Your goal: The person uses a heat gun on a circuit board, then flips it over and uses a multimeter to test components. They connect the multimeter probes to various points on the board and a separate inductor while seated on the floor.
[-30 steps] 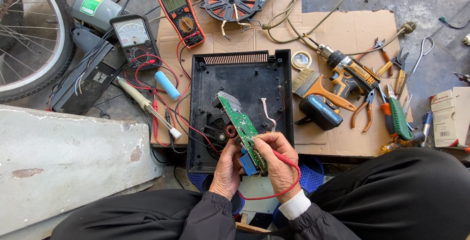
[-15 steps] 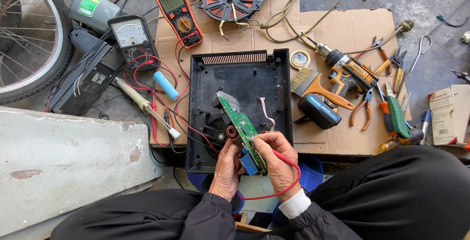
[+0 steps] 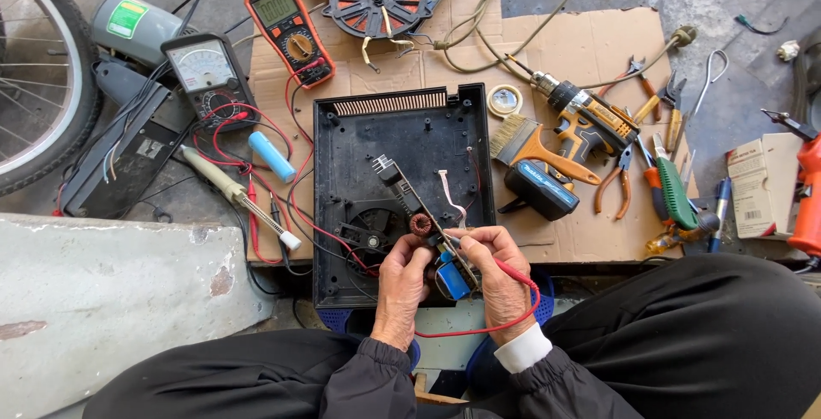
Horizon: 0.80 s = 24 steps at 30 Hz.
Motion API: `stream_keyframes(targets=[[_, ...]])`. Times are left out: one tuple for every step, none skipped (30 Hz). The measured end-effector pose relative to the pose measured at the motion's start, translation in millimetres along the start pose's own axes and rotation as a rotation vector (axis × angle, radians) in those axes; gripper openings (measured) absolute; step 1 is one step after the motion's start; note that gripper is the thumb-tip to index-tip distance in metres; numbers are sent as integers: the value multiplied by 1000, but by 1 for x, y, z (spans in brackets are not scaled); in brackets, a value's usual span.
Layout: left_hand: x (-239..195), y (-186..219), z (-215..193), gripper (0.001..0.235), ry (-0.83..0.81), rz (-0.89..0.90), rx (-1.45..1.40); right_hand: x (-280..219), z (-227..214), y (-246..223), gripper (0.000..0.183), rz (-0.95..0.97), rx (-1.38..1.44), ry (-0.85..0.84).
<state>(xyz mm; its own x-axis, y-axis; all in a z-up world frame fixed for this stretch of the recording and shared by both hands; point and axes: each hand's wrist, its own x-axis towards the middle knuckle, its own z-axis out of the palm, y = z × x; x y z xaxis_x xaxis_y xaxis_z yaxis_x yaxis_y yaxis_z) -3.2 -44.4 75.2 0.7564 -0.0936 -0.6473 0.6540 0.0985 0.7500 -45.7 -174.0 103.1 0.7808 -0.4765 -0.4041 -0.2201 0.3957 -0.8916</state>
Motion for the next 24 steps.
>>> stream_keyframes(targets=[[3,-1,3,14,29,11,21,1,-2,-3,6,13,-3,8],[1,2,9,14,27,11,21,4,-5,-3,6,12,-3,10],[-1,5,14,17,35,22,38,6,-8,-4,6,25,17,19],[-2,8,19,21,42,33,56,8,-10,-4,5,39,37,29],[0,5,22,21,44,32,54,11,-14,-1,5,40,36,28],[2,3,25,21,53,32,84,15,-17,2,4,38,73,5],[6,1,29,22,64,34,112,19,-20,4,7,35,111,-20],[3,7,32,22,66,35,110,23,-20,3,7,35,109,-22],[-2,11,34,24,63,20,71,26,-22,2,7,29,110,-40],[-6,15,36,26,61,5,31,29,-23,1,7,23,110,-58],[-6,15,35,26,64,5,28,29,-23,-4,7,24,107,-62],[-7,15,34,24,40,-6,-22,28,-23,-9,7,17,83,-71],[-7,14,34,22,16,-17,-72,28,-24,-14,7,11,58,-79],[-4,9,34,22,19,-18,-76,29,-24,-14,7,13,55,-82],[-1,5,34,23,15,-19,-111,29,-25,-15,7,20,62,-85],[3,0,34,24,11,-20,-146,30,-25,-16,8,27,69,-87],[3,-2,35,24,13,-17,-148,33,-27,-15,8,26,68,-92],[4,-4,35,25,7,-32,-172,37,-29,-14,4,62,49,-88],[5,-6,36,26,2,-46,-196,41,-32,-13,4,98,30,-84],[4,-4,37,26,4,-43,-198,43,-32,-11,4,97,29,-88],[1,-4,39,28,17,-43,-225,44,-33,-9,4,88,30,-91],[-1,-4,40,30,30,-42,-252,44,-35,-7,4,79,31,-94],[1,-8,40,30,32,-42,-254,44,-35,-8,4,80,29,-95],[2,-12,40,30,29,-38,-286,44,-36,-8,4,82,27,-96]])
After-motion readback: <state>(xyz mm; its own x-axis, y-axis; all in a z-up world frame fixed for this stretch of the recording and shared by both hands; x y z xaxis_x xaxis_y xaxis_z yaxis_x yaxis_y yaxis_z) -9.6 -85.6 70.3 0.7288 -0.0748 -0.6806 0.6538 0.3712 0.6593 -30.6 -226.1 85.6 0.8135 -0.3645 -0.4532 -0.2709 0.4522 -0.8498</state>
